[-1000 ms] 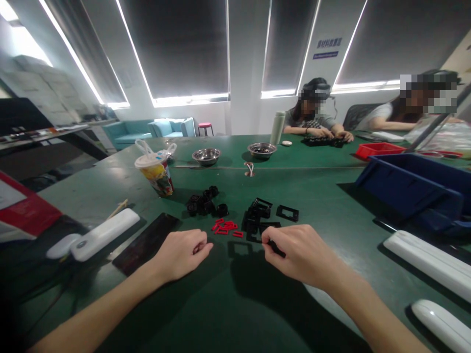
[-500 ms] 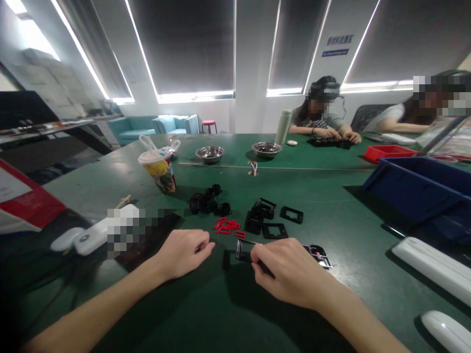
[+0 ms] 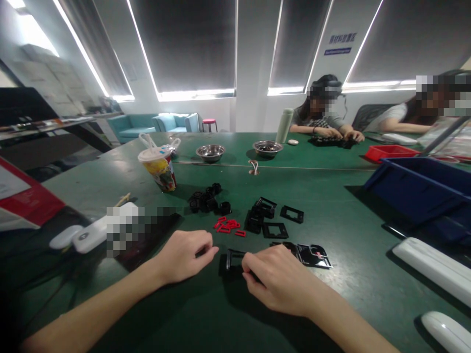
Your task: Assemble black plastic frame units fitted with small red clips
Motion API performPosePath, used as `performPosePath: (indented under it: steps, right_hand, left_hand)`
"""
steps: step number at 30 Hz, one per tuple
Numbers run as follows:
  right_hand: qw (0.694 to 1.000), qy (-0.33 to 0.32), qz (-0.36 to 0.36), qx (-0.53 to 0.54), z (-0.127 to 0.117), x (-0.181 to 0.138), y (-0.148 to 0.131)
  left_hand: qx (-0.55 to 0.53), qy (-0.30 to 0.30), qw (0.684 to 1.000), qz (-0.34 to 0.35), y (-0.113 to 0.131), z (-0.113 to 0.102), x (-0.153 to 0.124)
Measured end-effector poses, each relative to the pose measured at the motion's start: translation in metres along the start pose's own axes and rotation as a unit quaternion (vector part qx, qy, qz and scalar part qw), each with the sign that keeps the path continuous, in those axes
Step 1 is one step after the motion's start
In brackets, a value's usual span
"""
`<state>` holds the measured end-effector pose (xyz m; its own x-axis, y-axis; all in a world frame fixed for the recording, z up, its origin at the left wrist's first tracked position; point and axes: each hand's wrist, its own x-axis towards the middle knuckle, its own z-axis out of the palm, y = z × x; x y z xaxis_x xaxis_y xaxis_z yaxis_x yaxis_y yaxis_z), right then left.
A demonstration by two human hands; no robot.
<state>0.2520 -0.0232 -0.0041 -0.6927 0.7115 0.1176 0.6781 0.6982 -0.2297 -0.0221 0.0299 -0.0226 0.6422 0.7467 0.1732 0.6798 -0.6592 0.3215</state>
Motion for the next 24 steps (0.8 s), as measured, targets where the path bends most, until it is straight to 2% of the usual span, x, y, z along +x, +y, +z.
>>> performPosePath:
  steps: [10,24]
  right_hand:
    - [0.999,-0.021,0.000,0.026,0.0023,-0.0001,-0.0045]
    - [0.998,-0.024,0.012,0.049,0.0030,0.0010,-0.0053]
  left_hand:
    - [-0.038,-0.010,0.998,0.040,0.0082,-0.0006,-0.0054]
    - [-0.029,-0.033,0.997,0.061,0.0065,0.0028,-0.0055]
